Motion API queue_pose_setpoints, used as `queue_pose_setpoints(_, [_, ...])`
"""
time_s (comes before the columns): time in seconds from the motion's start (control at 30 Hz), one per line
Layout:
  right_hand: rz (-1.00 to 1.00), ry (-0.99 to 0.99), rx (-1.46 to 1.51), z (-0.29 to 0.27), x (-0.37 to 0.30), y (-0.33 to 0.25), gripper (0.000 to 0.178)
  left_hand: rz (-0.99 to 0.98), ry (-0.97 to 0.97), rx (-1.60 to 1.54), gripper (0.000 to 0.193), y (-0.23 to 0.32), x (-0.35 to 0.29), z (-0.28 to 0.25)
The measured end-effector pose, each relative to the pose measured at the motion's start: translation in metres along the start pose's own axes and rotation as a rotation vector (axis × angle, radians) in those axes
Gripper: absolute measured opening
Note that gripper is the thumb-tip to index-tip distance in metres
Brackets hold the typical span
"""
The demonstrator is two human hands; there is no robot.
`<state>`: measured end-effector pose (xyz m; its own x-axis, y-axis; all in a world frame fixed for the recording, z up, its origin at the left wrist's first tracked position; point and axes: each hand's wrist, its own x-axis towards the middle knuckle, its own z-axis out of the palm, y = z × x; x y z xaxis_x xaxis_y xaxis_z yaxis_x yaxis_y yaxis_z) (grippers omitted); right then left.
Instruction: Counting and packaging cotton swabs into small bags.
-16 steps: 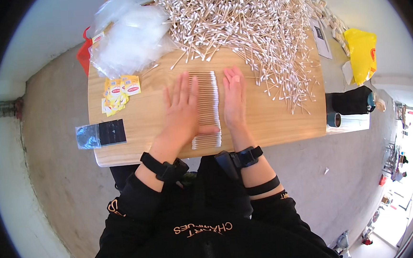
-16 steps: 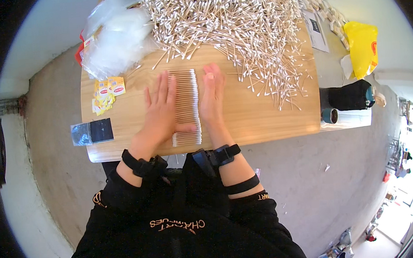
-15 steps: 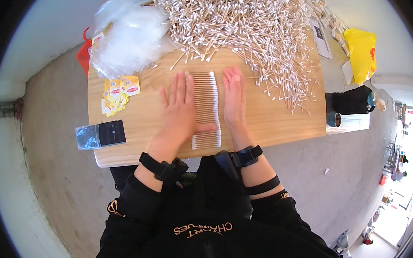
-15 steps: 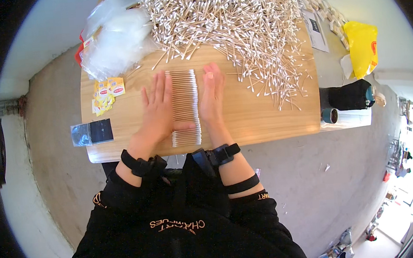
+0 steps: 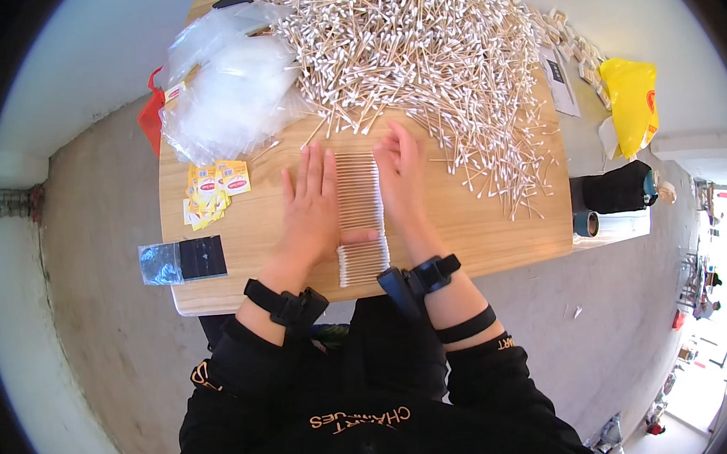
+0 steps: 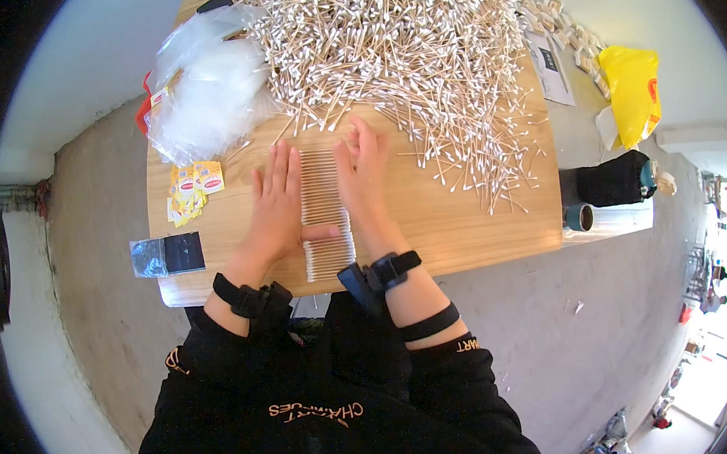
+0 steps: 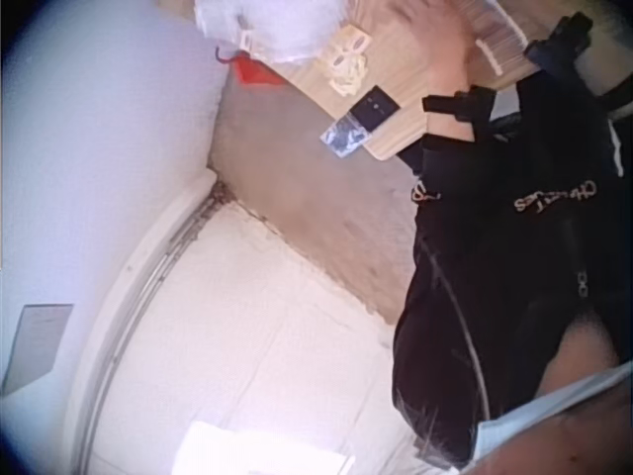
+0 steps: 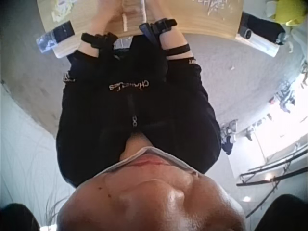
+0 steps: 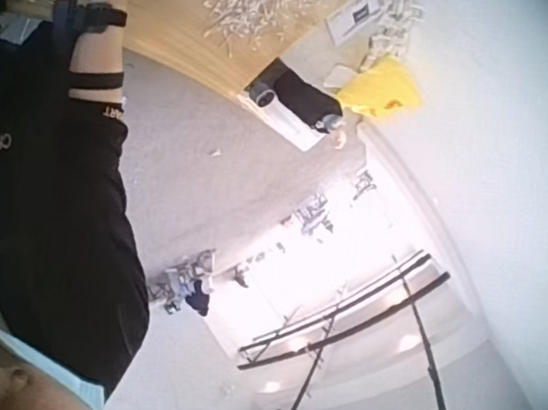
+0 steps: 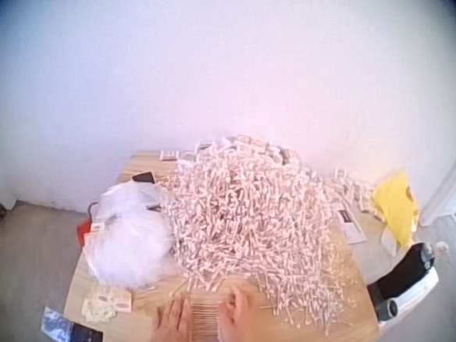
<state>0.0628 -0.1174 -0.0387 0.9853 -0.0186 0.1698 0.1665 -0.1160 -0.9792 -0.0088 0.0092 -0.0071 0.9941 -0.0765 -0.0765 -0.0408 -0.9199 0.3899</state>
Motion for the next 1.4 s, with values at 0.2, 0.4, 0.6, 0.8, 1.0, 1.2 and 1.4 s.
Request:
queue_pose_setpoints(0.2, [-0.16,-0.261,-0.648,0.005,0.042,-0.025,0.032,0.077,0.123,0.132,0.114,-0.011,0.028,-0.01])
queue_pose_setpoints(0.4, [-0.123,-0.226,-0.668,-0.013,0.09,0.005,0.016,0.078,0.005,0.159,0.112,-0.024,0.063,-0.012])
queue_pose_setpoints(0.6, [-0.261,-0.079,-0.629,-0.011,0.086,0.013,0.015,0.039,-0.011,0.13,0.11,-0.013,0.066,-0.017])
queue_pose_setpoints(0.8, [-0.295,-0.099,-0.649,0.003,0.063,-0.002,0.018,0.139,0.017,0.044,0.1,-0.013,0.055,-0.008])
queue_pose_setpoints(1.0, [-0.199,-0.08,-0.636,-0.02,0.075,0.013,0.014,0.172,-0.007,0.053,0.092,-0.02,0.054,-0.017])
queue_pose_setpoints(1.2, [-0.212,-0.017,-0.674,-0.022,0.073,0.015,0.012,0.252,-0.013,-0.012,0.078,-0.02,0.052,-0.022])
queue_pose_setpoints(1.4, [-0.388,-0.097,-0.665,-0.02,0.066,0.016,0.017,0.319,0.021,-0.034,0.061,-0.02,0.055,-0.015])
